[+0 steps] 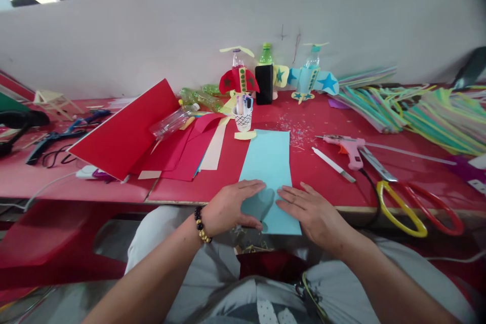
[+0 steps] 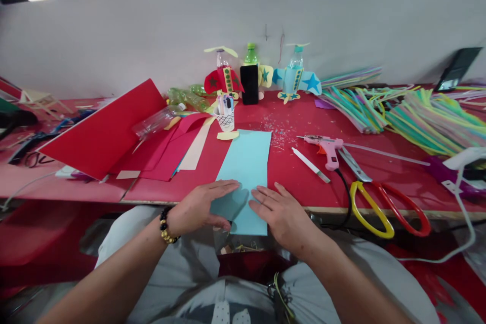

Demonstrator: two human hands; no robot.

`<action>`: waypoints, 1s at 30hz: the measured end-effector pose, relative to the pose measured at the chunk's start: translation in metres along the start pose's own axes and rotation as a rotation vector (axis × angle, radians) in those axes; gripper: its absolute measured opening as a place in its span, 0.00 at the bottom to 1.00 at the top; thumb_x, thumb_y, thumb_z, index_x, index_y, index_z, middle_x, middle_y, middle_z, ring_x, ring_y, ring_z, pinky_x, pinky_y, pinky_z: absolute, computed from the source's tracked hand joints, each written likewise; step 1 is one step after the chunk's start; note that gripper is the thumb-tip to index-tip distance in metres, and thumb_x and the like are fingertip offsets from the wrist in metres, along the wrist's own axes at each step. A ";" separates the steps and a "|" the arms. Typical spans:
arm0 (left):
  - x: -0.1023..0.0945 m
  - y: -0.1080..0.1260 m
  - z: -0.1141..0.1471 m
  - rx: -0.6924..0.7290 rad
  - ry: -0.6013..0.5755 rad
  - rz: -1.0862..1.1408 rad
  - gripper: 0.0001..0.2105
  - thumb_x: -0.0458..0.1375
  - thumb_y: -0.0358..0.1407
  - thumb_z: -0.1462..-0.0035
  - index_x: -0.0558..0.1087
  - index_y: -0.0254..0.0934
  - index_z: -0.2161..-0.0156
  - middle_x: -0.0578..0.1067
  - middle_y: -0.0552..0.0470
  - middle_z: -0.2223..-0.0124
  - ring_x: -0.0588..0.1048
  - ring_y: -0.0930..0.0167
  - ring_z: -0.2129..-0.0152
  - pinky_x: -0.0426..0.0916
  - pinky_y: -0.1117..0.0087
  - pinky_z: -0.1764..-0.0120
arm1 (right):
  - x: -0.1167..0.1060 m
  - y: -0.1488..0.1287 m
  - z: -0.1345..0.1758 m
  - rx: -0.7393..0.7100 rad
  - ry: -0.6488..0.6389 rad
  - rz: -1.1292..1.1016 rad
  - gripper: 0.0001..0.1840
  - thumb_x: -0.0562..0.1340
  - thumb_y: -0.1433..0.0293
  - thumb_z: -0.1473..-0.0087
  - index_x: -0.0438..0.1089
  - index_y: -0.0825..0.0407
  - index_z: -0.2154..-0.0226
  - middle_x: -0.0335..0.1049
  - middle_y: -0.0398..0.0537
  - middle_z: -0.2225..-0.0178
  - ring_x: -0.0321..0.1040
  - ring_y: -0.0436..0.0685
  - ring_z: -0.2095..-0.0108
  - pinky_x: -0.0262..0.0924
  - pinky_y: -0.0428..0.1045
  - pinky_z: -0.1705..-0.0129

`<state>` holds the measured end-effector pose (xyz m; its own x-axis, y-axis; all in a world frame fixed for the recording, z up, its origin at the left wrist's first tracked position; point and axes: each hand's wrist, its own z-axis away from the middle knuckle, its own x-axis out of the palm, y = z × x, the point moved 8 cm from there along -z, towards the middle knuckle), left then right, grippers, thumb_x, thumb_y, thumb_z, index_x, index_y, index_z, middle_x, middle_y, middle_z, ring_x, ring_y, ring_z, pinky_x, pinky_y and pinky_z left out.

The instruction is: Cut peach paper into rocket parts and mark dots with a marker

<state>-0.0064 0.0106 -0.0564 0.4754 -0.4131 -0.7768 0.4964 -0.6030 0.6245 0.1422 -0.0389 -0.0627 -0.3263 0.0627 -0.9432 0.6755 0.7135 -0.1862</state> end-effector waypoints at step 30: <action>-0.005 -0.008 0.017 -0.132 0.354 0.775 0.14 0.64 0.37 0.47 0.62 0.36 0.74 0.61 0.56 0.73 0.60 0.76 0.74 0.58 0.74 0.70 | 0.002 0.050 -0.007 0.766 0.542 -1.484 0.18 0.69 0.64 0.52 0.70 0.49 0.58 0.76 0.50 0.57 0.73 0.62 0.57 0.68 0.56 0.55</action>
<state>-0.0247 0.0061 -0.0584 0.9026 -0.4247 -0.0700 0.0081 -0.1458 0.9893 0.1705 0.0019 -0.0717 -0.9562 0.0399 0.2900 -0.2923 -0.0720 -0.9536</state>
